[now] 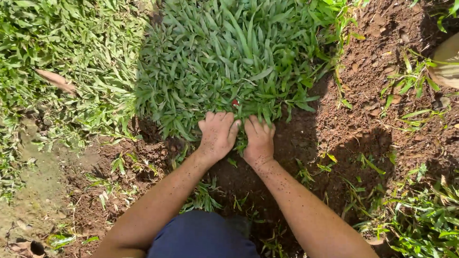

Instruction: The person repeatedly pulls grass and weeds by hand from a patch of soil in a garden area. They gather the uprooted vegetation into clumps and move it aside, continuing to clear the same area throughout the clip.

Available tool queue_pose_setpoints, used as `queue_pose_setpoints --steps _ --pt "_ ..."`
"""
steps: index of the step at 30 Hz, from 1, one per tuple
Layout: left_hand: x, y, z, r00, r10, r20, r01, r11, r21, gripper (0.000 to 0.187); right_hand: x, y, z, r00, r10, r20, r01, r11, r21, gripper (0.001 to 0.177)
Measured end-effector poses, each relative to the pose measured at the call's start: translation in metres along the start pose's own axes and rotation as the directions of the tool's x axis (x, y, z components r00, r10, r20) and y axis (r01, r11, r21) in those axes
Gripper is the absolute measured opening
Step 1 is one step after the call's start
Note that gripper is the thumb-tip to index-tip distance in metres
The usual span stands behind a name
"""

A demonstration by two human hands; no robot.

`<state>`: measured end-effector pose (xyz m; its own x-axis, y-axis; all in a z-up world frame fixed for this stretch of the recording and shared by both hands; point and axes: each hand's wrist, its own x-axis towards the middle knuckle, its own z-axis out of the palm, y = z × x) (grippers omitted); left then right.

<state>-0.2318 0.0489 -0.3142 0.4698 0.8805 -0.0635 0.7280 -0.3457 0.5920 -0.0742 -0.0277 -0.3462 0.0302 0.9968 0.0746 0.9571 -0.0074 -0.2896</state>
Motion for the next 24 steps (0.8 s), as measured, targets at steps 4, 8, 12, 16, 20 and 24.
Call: queue_pose_setpoints --steps 4,8,12,16,20,24 --pt "0.001 0.002 0.012 0.999 -0.026 -0.022 0.027 1.0 0.012 0.037 0.003 0.014 0.036 0.989 -0.073 -0.128 0.075 0.997 0.008 0.066" --pt "-0.001 0.017 0.005 0.997 -0.018 -0.076 0.027 0.992 0.124 0.036 0.006 0.026 0.039 0.937 -0.167 -0.308 0.197 0.978 0.069 0.006" --pt "-0.024 0.026 0.014 0.983 -0.007 -0.186 0.003 1.0 -0.021 0.035 0.006 0.004 -0.015 0.954 -0.14 -0.265 0.19 0.966 0.175 0.012" --pt "-0.03 0.021 0.025 0.981 0.034 -0.189 -0.036 0.999 -0.008 0.032 -0.014 0.011 -0.008 0.951 -0.145 -0.273 0.194 0.967 0.164 0.02" --pt "-0.019 0.019 0.016 0.967 0.034 -0.253 0.012 0.984 0.177 0.03 -0.047 0.019 -0.02 0.977 -0.085 -0.198 0.137 0.954 0.267 0.018" --pt "-0.017 0.012 0.017 0.976 -0.022 -0.216 0.092 0.942 0.322 0.039 -0.056 0.012 -0.056 0.979 -0.033 -0.199 0.125 0.875 0.468 0.025"
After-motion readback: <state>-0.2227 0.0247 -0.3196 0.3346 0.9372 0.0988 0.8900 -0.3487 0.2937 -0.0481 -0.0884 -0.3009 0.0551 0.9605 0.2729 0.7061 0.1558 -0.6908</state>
